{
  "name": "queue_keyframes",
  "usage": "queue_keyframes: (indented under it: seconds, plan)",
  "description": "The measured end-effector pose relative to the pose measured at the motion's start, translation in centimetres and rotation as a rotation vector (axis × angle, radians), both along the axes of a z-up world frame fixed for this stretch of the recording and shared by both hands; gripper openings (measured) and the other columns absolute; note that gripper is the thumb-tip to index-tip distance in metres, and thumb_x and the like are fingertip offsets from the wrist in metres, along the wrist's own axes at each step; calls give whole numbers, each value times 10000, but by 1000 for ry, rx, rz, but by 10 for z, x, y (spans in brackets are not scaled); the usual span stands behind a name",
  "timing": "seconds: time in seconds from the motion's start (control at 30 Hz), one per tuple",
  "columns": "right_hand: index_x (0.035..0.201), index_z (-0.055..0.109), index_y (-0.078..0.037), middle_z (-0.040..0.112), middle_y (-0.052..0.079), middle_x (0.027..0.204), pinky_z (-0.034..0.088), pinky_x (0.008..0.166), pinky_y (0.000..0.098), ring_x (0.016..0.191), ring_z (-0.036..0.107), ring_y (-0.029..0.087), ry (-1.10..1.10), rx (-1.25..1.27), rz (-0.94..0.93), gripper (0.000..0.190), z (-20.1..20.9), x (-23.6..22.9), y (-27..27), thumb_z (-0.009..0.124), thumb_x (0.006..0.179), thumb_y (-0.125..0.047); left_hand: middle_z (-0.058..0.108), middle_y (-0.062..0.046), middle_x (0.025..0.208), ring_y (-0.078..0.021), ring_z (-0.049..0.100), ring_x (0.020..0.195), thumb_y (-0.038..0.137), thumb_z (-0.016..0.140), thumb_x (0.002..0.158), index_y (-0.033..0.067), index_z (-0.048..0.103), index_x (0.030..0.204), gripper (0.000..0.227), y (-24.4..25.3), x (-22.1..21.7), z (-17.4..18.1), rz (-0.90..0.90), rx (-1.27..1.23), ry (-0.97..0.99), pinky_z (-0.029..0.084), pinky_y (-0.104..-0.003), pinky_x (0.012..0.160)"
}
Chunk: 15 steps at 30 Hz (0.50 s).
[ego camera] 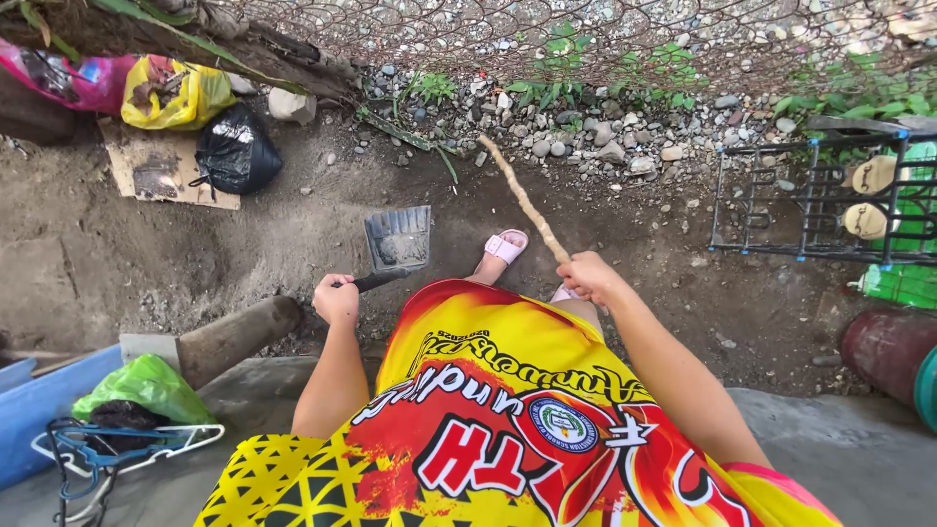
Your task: Sweeping dirt and small stones into a dustpan using a stick in an outdoor area.
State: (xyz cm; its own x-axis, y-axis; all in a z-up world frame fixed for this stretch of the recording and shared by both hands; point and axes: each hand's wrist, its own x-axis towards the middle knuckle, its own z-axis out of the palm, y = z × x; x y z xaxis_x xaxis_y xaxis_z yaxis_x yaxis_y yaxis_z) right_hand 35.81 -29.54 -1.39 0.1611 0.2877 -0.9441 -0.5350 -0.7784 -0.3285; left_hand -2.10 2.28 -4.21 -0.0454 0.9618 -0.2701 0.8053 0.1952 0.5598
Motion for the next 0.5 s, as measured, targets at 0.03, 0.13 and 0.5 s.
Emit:
queue_keyframes:
  seconds: [0.03,0.13,0.5]
  plan:
    - [823,551,-70,454,-17,556,196,375,294,401,302,76,1,-2,7,138,-1,1,3,616,935,-116,787,-23,854,-214,745,840,18,605,762,111,702,717,142,-3,-1,-3,7,-2,1,554,-346,840]
    - [786,498,-92,422,-22,545,175,373,293,394,268,74,88,-38,20,196,-9,-2,10,620,933,-139,785,-23,839,-221,744,837,40,627,756,118,706,713,119,-10,-7,-5,-3,14,36,549,-356,828]
    - [855,577,-39,447,-14,580,201,390,294,410,285,74,-34,-64,-26,120,6,22,-13,612,940,-116,795,-9,856,-221,751,860,52,605,781,123,705,717,138,-24,-10,1,11,-35,39,552,-353,851]
